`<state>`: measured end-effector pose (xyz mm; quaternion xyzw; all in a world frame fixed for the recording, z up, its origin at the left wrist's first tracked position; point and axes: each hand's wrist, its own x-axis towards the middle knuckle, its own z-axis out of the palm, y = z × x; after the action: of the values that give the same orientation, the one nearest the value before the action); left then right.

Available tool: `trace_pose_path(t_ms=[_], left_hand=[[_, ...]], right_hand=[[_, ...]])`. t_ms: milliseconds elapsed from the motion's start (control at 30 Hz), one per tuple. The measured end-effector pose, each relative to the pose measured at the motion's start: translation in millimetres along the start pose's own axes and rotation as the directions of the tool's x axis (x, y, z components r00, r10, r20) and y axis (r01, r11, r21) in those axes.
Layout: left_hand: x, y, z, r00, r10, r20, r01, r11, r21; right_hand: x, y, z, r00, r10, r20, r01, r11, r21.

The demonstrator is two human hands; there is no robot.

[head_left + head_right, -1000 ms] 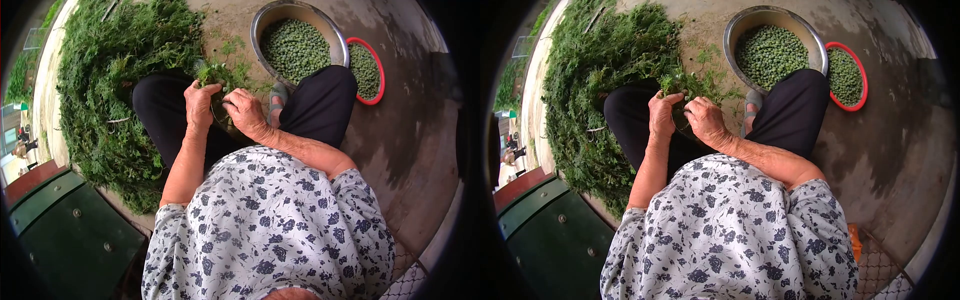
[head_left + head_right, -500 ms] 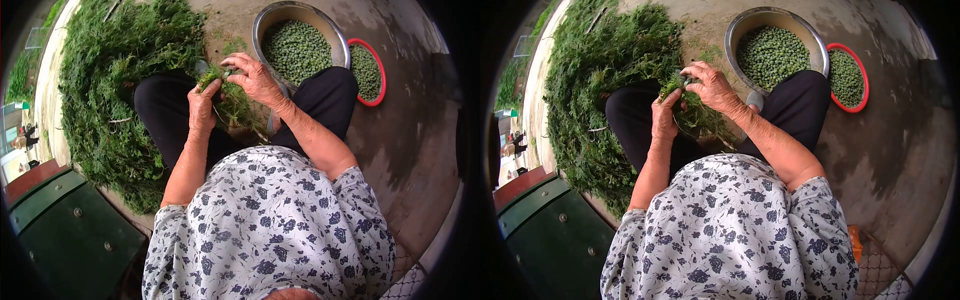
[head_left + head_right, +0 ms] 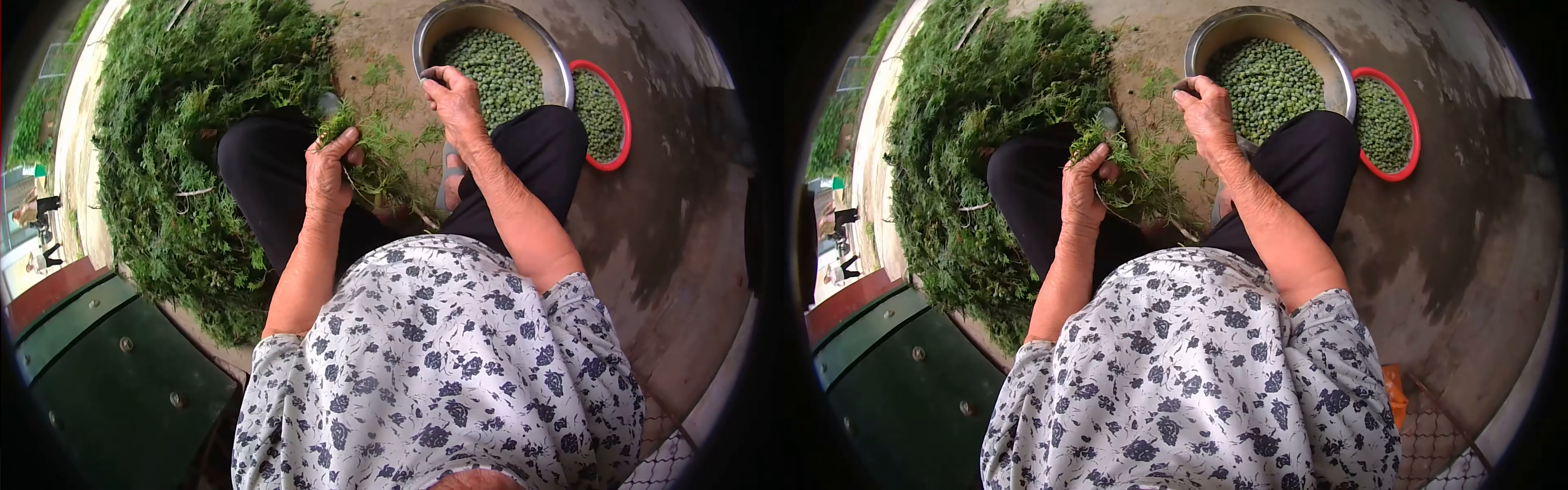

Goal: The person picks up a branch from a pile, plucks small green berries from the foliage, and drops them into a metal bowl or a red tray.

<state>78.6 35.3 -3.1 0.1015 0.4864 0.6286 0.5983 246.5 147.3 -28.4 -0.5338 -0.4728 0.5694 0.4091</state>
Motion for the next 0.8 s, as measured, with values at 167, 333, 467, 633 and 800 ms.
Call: trace_pose_path(t_ms=[167, 333, 467, 633, 800], left_hand=[[9, -1, -12, 0.999, -0.027, -0.019, 0.023, 0.979, -0.200], [9, 2, -11, 0.998, -0.058, 0.012, 0.059, 0.962, -0.268], [13, -1, -13, 0.991, -0.096, 0.090, 0.118, 0.948, -0.296], [11, -2, -11, 0.991, -0.128, 0.041, 0.134, 0.968, -0.210], [4, 0, -3, 0.992, -0.109, 0.070, 0.120, 0.979, -0.167]], right_hand=[[47, 16, -81, 0.774, -0.604, -0.191, 0.292, 0.607, -0.739], [30, -11, -68, 0.852, -0.517, -0.086, 0.380, 0.723, -0.578], [-23, -44, -6, 0.797, -0.209, 0.567, 0.457, 0.822, -0.340], [-45, -24, 32, 0.742, -0.178, 0.646, 0.463, 0.833, -0.302], [-44, -19, 28, 0.775, -0.169, 0.609, 0.450, 0.824, -0.344]])
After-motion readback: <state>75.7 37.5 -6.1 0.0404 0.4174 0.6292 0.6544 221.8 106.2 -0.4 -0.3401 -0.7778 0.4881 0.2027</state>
